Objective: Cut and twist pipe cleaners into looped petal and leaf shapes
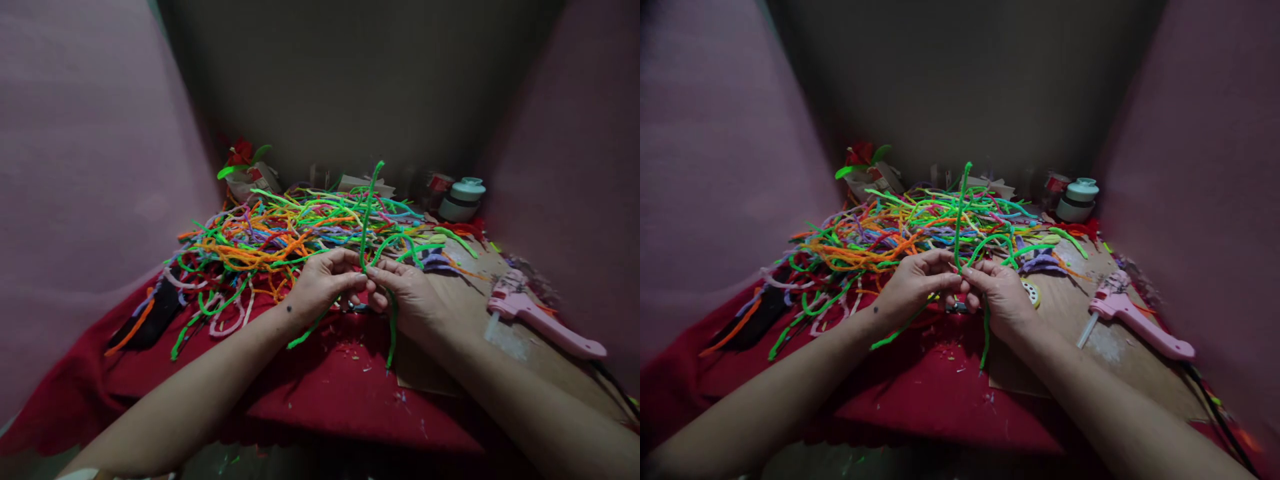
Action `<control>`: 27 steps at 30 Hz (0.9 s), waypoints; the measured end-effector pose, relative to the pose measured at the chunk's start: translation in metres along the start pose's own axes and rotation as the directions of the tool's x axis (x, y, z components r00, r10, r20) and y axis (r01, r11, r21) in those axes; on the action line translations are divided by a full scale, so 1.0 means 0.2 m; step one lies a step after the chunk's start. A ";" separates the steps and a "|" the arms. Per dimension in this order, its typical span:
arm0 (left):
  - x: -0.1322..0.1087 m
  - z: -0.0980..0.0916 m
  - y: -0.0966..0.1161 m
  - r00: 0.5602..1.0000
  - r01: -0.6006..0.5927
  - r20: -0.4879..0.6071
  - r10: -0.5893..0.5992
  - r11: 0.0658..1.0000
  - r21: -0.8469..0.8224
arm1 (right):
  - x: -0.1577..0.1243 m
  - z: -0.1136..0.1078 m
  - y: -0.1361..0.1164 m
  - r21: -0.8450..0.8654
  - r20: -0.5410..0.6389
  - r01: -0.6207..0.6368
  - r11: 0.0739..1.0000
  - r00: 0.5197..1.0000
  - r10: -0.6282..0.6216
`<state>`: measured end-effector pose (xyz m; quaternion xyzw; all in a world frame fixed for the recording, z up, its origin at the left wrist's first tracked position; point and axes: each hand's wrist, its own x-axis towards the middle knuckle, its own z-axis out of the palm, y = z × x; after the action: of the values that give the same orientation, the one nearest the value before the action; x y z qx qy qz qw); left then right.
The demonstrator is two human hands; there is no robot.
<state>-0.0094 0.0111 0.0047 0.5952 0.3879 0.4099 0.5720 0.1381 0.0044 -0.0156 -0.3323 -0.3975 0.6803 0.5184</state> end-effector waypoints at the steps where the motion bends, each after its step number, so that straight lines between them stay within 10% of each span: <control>1: 0.00 0.01 0.00 1.000 -0.012 -0.022 0.012 1.000 0.009 | 0.00 0.00 0.00 0.030 -0.007 -0.015 0.999 1.000 0.015; 27: 0.01 -0.07 0.00 0.973 0.083 0.224 -0.060 0.992 -0.095 | -0.05 0.04 -0.03 -0.188 -0.071 0.028 0.982 0.997 -0.042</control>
<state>-0.0214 0.0188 0.0055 0.5922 0.3213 0.3398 0.6562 0.1368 -0.0060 -0.0068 -0.3977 -0.4456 0.6177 0.5116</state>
